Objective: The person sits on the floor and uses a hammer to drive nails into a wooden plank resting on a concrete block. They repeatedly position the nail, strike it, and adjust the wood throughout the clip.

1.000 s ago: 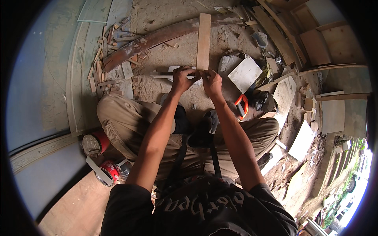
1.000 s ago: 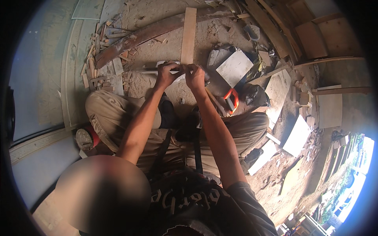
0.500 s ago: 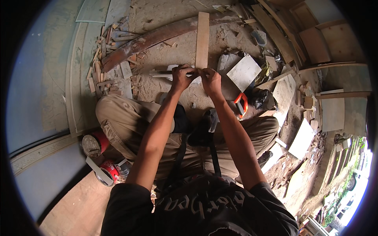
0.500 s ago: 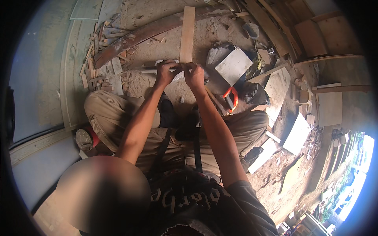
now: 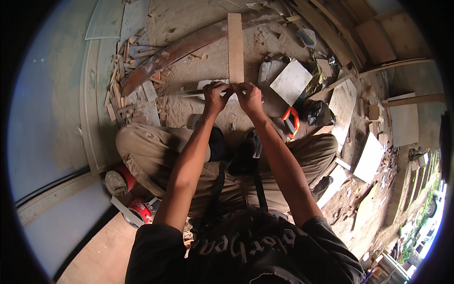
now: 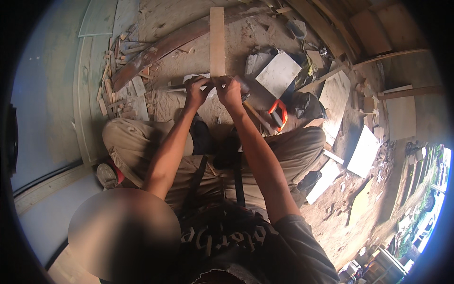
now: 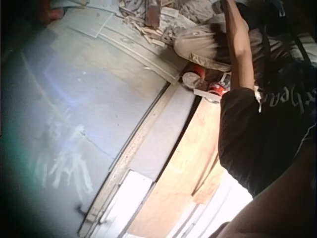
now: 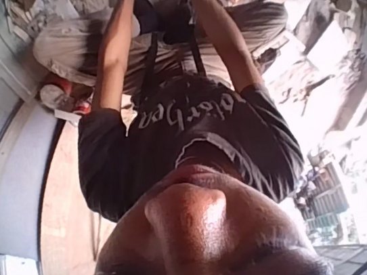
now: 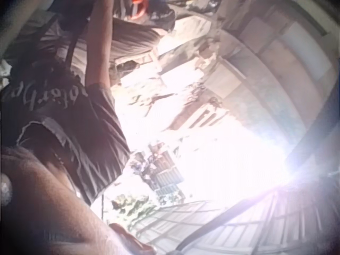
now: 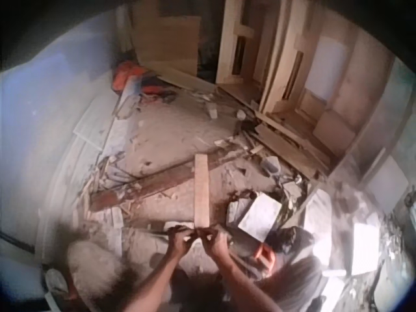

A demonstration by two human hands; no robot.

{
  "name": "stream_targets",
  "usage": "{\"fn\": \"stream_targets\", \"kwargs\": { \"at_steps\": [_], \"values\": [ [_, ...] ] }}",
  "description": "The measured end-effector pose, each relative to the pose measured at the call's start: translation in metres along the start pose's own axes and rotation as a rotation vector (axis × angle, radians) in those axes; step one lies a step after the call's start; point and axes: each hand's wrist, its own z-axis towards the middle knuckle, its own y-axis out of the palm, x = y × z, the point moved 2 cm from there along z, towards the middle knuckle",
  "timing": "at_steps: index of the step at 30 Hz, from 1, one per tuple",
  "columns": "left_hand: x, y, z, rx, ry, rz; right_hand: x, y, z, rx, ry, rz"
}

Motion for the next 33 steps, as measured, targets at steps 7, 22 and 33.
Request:
{"fn": "stream_targets", "kwargs": {
  "at_steps": [7,22,33],
  "values": [
    [-0.012,0.006,-0.009,-0.07,-0.182,-0.06,0.073,-0.033,-0.018,0.218,0.425,0.155],
    [0.002,-0.003,-0.012,-0.144,-0.183,-0.039,0.219,-0.037,-0.151,-0.355,0.617,-0.97],
    [0.004,0.002,0.013,-0.068,-0.091,-0.073,0.197,-0.043,-0.125,-0.22,0.176,-0.459]
  ]
}}
